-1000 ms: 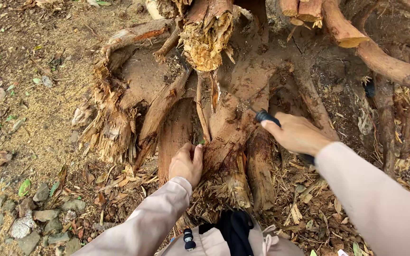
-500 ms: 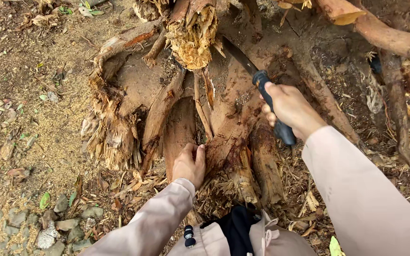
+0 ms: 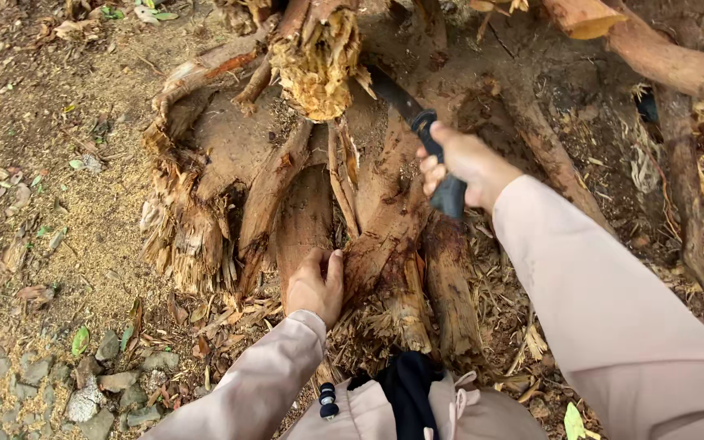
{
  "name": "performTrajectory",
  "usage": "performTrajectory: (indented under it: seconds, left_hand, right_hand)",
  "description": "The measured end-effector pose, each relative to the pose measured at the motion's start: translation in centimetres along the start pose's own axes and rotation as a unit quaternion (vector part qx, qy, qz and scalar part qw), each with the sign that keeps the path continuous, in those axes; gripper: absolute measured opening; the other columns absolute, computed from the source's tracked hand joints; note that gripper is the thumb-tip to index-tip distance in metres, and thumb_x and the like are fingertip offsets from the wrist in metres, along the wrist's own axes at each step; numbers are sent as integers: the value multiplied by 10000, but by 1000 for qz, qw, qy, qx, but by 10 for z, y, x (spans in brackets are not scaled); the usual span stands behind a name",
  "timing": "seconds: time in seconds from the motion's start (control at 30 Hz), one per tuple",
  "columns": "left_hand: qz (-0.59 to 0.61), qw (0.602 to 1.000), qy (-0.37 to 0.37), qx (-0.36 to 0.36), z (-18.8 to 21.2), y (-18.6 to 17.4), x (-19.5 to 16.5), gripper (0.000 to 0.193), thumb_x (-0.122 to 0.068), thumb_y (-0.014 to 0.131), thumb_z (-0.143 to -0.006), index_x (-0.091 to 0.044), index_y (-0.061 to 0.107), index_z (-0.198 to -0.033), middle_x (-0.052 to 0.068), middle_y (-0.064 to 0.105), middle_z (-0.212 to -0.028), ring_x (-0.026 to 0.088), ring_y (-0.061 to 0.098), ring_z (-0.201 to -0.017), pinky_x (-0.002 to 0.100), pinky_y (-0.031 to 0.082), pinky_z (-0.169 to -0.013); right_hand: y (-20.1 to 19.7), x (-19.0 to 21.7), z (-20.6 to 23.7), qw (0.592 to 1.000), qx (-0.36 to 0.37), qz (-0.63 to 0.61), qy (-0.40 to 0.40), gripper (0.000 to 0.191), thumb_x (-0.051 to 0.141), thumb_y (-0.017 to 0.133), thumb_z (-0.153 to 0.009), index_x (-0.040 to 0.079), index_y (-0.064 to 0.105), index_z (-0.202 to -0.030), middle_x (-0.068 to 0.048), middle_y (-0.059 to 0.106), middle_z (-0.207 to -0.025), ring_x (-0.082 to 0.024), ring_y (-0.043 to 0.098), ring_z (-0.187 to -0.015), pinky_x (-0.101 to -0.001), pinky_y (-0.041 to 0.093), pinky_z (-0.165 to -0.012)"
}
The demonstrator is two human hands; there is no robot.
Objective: The person uses a machete to chop and pry bark and splintered wood from a large tree stump, then switches to a wooden-handled adze to hack at the root base, and later returns to the machete and a small knife to strip remaining bark from the roots.
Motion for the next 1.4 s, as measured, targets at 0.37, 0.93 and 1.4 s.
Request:
performTrajectory:
  seconds: [0.37, 0.93, 1.4]
  left_hand:
    - [-5, 997, 32, -63, 3, -8, -6, 402, -453, 525, -983, -107, 688, -1106, 186, 729, -1146, 373, 698, -1057, 453, 516, -954]
    - [-11, 999, -9, -42, 2, -7, -1, 511, -467, 503, -999, -75, 609, -1309, 223, 660, -1293, 368, 643, -1204, 432, 465, -1067]
    - [12, 1000, -24, -11, 3, -3, 1, 473, -459, 503, -1001, -98, 637, -1274, 213, 674, -1273, 373, 652, -1195, 425, 476, -1076]
  right_hand:
    - [24, 7, 12, 957, -87, 274, -49, 345, 366, 371, -1077, 66, 530, -1017, -26, 536, -668, -112, 495, -499, -313, 483, -503]
    - [20, -12, -6, 927, -85, 366, 8, 450, 389, 330, -1102, 7, 566, -1118, -48, 576, -741, -150, 537, -568, -354, 513, -541]
    - [-9, -29, -37, 946, 71, -309, 69, 468, 451, 369, -1111, 11, 526, -1071, 46, 485, -649, -38, 401, -455, -247, 441, -470]
Point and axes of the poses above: each hand's wrist, its own z-axis away from the middle knuckle, its own y-axis out of the palm, x = y × z, the point moved 10 cm from there along -z, towards the middle knuckle
